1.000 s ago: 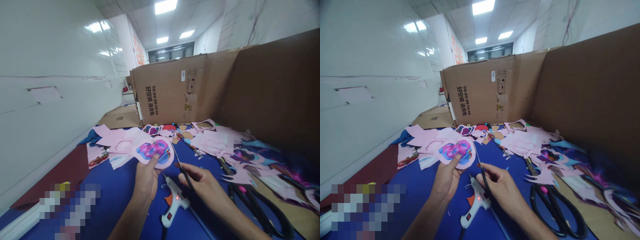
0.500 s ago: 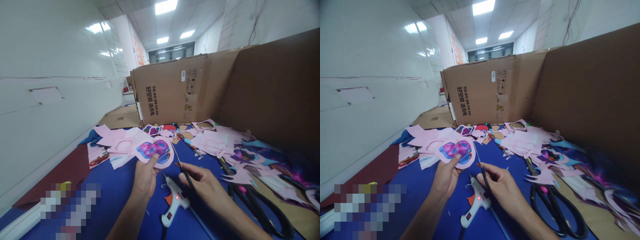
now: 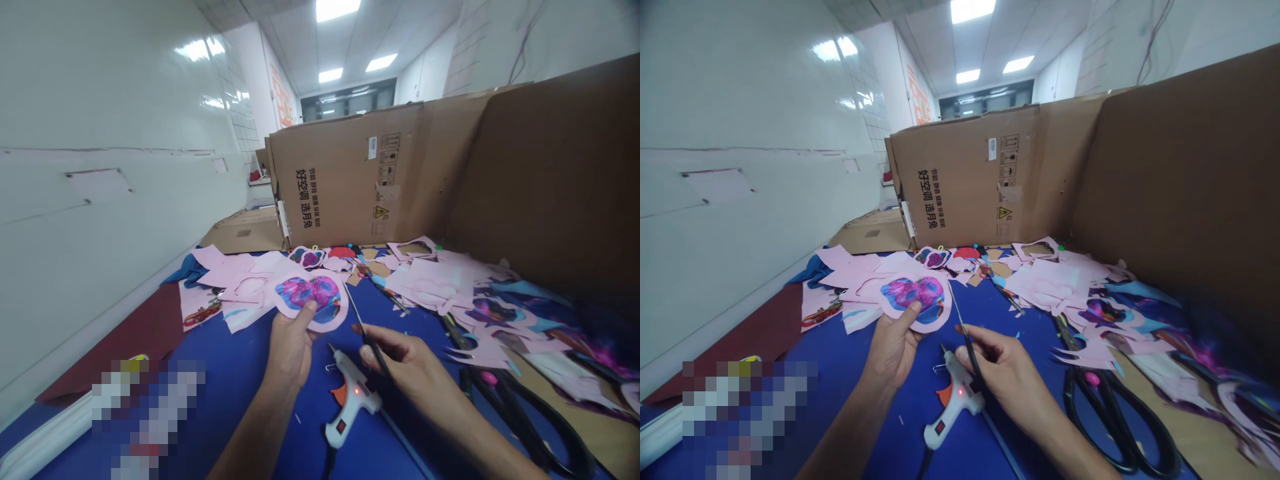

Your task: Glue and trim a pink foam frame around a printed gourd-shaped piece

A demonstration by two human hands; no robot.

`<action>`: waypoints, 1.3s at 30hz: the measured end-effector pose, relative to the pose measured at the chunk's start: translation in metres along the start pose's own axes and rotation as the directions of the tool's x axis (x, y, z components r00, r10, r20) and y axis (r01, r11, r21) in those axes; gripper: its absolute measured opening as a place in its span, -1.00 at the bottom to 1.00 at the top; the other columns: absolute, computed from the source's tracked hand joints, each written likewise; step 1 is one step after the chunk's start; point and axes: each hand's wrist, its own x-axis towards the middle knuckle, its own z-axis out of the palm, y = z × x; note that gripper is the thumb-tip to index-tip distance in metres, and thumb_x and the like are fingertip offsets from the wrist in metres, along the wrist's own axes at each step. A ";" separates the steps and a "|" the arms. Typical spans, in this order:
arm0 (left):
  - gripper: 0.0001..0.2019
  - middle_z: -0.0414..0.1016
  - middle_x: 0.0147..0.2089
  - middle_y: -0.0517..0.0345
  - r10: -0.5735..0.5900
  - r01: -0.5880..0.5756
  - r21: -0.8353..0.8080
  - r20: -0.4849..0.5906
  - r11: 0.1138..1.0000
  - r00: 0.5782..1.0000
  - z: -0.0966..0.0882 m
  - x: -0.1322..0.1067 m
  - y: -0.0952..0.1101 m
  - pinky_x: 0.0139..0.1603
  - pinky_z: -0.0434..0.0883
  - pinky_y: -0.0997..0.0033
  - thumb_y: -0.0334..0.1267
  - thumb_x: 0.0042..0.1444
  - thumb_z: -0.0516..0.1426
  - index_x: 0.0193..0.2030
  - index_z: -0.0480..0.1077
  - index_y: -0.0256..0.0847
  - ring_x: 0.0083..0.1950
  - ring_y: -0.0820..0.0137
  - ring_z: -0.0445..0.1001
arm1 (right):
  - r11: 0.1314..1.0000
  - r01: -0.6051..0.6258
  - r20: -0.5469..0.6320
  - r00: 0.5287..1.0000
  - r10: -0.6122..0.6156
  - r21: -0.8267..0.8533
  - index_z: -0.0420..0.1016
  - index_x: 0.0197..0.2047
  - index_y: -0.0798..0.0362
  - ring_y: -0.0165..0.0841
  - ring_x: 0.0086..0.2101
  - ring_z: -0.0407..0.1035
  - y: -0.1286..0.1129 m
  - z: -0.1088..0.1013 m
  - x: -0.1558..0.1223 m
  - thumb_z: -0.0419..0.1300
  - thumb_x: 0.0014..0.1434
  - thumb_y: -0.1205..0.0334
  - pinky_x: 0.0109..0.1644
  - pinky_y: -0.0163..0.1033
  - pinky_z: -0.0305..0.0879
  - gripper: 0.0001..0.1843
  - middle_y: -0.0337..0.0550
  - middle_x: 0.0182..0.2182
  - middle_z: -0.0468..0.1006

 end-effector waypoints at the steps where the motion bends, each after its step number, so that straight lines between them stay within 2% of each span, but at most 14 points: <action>1: -0.44 0.78 -0.11 -0.10 -0.001 0.001 0.001 -0.001 1.000 1.000 0.000 0.000 0.000 0.00 0.72 0.09 -0.21 -0.20 0.61 -0.04 0.63 -0.31 -0.07 0.03 0.78 | 1.000 -0.006 -0.005 1.000 0.006 0.001 0.76 0.19 0.09 -0.33 -0.39 0.23 0.000 0.000 0.000 0.48 0.11 -0.30 -0.29 -0.21 0.21 -0.23 -0.25 -0.45 0.42; 5: -0.48 0.78 -0.14 -0.09 0.000 0.000 0.008 0.000 1.000 1.000 0.000 -0.001 0.000 -0.02 0.72 0.07 -0.20 -0.21 0.61 -0.11 0.63 -0.31 -0.10 0.03 0.78 | 1.000 -0.017 -0.027 1.000 0.017 0.000 0.79 0.14 0.09 -0.32 -0.39 0.24 0.000 0.001 0.001 0.50 0.04 -0.33 -0.30 -0.21 0.23 -0.22 -0.24 -0.45 0.41; 12: -0.48 0.78 -0.12 -0.13 -0.003 0.002 0.018 0.048 1.000 0.999 0.000 -0.002 -0.002 0.00 0.71 0.02 -0.19 -0.16 0.60 -0.05 0.66 -0.31 -0.06 -0.01 0.78 | 1.000 -0.022 -0.017 1.000 0.022 0.010 0.79 0.12 0.09 -0.31 -0.40 0.22 -0.005 0.001 0.000 0.49 0.02 -0.38 -0.30 -0.19 0.26 -0.19 -0.24 -0.46 0.38; 20: -0.46 0.78 -0.07 -0.15 -0.001 0.000 0.031 0.029 1.000 1.000 0.000 0.000 -0.001 -0.01 0.71 0.05 -0.18 -0.20 0.60 -0.06 0.67 -0.31 -0.03 0.00 0.77 | 1.000 -0.010 -0.009 1.000 0.010 0.030 0.79 0.13 0.10 -0.31 -0.39 0.23 -0.005 0.000 -0.001 0.51 0.02 -0.38 -0.29 -0.20 0.23 -0.17 -0.23 -0.45 0.40; 32: -0.48 0.78 -0.13 -0.09 0.010 -0.011 0.012 0.014 1.000 1.000 0.000 0.000 0.000 0.10 0.69 -0.01 -0.17 -0.20 0.60 -0.08 0.65 -0.28 0.03 -0.03 0.76 | 1.000 0.001 -0.009 1.000 -0.001 0.012 0.79 0.12 0.09 -0.34 -0.41 0.21 -0.001 0.002 -0.001 0.50 0.05 -0.37 -0.32 -0.22 0.23 -0.21 -0.24 -0.45 0.38; 39: -0.49 0.78 -0.17 -0.10 0.006 -0.008 0.034 0.050 0.999 0.999 0.001 -0.001 -0.001 0.05 0.70 0.05 -0.15 -0.19 0.60 -0.10 0.68 -0.31 -0.05 0.01 0.77 | 1.000 -0.006 -0.048 0.999 0.007 0.019 0.79 0.13 0.07 -0.31 -0.38 0.24 0.000 0.001 0.000 0.52 0.00 -0.38 -0.30 -0.20 0.27 -0.18 -0.21 -0.43 0.41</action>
